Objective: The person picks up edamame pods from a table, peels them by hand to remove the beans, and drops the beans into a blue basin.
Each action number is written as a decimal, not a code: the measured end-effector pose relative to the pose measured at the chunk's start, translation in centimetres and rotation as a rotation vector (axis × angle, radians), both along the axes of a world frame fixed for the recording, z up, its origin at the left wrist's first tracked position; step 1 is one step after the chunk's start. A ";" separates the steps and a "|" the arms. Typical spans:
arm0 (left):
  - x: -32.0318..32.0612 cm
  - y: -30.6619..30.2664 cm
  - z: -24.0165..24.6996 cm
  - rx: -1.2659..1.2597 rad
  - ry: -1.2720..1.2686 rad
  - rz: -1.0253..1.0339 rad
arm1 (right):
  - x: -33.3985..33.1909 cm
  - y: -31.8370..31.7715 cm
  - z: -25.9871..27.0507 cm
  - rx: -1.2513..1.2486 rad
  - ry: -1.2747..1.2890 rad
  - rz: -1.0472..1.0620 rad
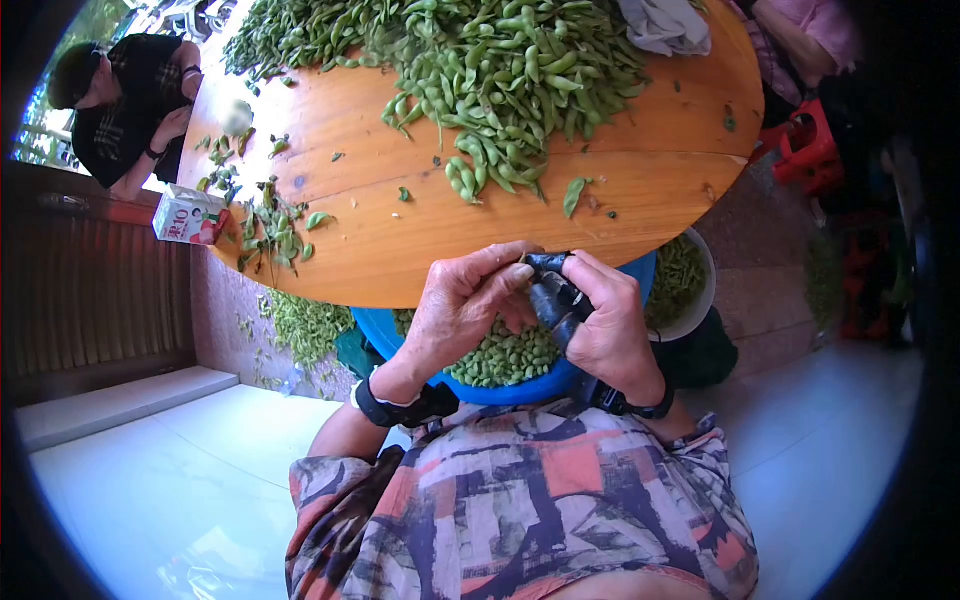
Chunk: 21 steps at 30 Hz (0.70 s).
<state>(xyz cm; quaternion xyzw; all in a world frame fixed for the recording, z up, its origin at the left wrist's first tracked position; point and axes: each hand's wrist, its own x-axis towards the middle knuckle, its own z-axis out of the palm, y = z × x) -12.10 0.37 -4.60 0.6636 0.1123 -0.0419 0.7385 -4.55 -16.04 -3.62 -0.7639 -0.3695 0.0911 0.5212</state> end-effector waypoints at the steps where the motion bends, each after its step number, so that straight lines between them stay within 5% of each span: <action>1: 0.0 -0.2 -0.2 -0.044 -0.011 0.053 | -0.3 0.3 0.0 -0.003 0.002 0.002; 8: -0.1 -0.8 0.0 -0.186 0.021 0.155 | -0.2 0.9 -0.2 -0.045 -0.013 -0.087; 13: -0.2 -1.5 0.0 0.190 -0.042 0.168 | 0.1 0.5 -0.3 -0.063 0.030 -0.071; 21: -0.2 -1.8 0.4 0.187 -0.041 0.192 | 0.1 0.4 -0.3 -0.042 0.094 -0.028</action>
